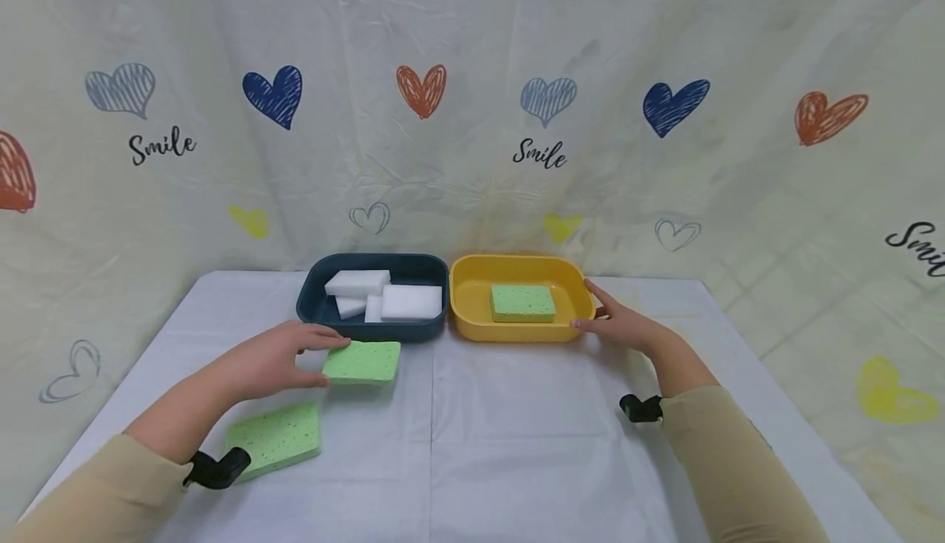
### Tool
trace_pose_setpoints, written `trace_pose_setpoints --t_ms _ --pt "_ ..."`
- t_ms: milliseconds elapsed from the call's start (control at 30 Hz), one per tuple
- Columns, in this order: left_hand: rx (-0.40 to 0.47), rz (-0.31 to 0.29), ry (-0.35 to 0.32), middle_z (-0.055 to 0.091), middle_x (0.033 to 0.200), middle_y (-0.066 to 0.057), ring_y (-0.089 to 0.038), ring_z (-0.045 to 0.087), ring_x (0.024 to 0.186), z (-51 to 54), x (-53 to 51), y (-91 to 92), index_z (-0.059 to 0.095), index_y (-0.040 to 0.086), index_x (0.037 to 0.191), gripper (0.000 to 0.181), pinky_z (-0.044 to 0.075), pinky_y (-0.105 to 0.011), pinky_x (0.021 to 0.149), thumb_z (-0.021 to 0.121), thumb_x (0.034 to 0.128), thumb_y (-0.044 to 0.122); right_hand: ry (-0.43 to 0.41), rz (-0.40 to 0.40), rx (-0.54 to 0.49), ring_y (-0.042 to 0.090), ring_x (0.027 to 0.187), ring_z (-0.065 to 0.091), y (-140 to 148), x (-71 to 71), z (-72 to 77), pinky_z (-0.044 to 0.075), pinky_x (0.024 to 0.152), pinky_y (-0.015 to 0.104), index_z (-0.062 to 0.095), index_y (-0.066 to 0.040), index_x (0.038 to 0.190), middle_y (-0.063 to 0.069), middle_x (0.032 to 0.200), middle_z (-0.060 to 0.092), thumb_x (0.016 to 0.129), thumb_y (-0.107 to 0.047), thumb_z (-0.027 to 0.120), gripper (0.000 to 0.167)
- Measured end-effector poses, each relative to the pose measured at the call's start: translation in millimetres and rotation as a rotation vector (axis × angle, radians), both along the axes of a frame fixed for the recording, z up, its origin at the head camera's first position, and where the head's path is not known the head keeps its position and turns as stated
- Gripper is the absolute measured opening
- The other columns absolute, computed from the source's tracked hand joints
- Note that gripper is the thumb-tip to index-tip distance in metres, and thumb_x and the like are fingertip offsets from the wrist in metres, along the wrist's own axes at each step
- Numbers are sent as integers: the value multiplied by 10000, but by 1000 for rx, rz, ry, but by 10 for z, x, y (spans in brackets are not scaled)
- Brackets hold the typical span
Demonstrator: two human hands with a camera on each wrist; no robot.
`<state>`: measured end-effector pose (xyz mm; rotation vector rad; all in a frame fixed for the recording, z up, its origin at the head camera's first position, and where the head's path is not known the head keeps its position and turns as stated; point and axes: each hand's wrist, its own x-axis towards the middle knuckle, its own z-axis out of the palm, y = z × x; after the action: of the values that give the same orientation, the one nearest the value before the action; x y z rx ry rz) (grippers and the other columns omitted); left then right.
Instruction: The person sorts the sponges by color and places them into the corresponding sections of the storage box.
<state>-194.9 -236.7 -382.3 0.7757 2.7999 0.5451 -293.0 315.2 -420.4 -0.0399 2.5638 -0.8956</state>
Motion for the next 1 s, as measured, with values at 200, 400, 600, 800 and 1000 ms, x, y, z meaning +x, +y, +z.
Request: trace_pose_setpoints --t_ms 200,400,600,800,1000 --pt "44 -27 92 573 1395 -19 -280 501 1223 -45 -87 184 627 234 1370 546 476 -463 952 790 855 315 22 31 12 426 1194 435 -24 39 30 338 1035 676 -81 -304 1597 279 1398 388 865 -650 632 1079" --pt "73 -67 139 584 1383 -44 -330 486 1279 -33 -222 437 624 221 1374 556 440 -502 1019 794 853 315 2 -2 18 400 1229 425 -38 17 13 310 1077 655 -44 -352 1598 244 1419 394 831 -670 659 1088" --pt "69 -36 91 553 1415 4 -302 449 1323 -9 -337 742 592 281 1403 562 408 -498 1068 767 876 366 10 25 15 425 1197 436 -11 2 9 342 1036 672 -65 -336 1596 284 1407 382 833 -689 639 1097" --pt "115 2 79 536 1432 23 -260 448 1313 -15 -482 1064 576 293 1415 565 415 -462 1070 756 885 375 9 21 11 441 1203 422 10 -18 25 337 1036 682 -70 -336 1596 292 1412 368 844 -678 634 1084" --pt "146 38 67 491 1475 21 -255 401 1360 4 -675 1447 544 296 1440 584 404 -448 1081 738 898 393 -3 -3 -7 393 1223 431 33 -79 -28 326 1065 639 -32 -336 1602 239 1404 415 839 -642 672 1082"
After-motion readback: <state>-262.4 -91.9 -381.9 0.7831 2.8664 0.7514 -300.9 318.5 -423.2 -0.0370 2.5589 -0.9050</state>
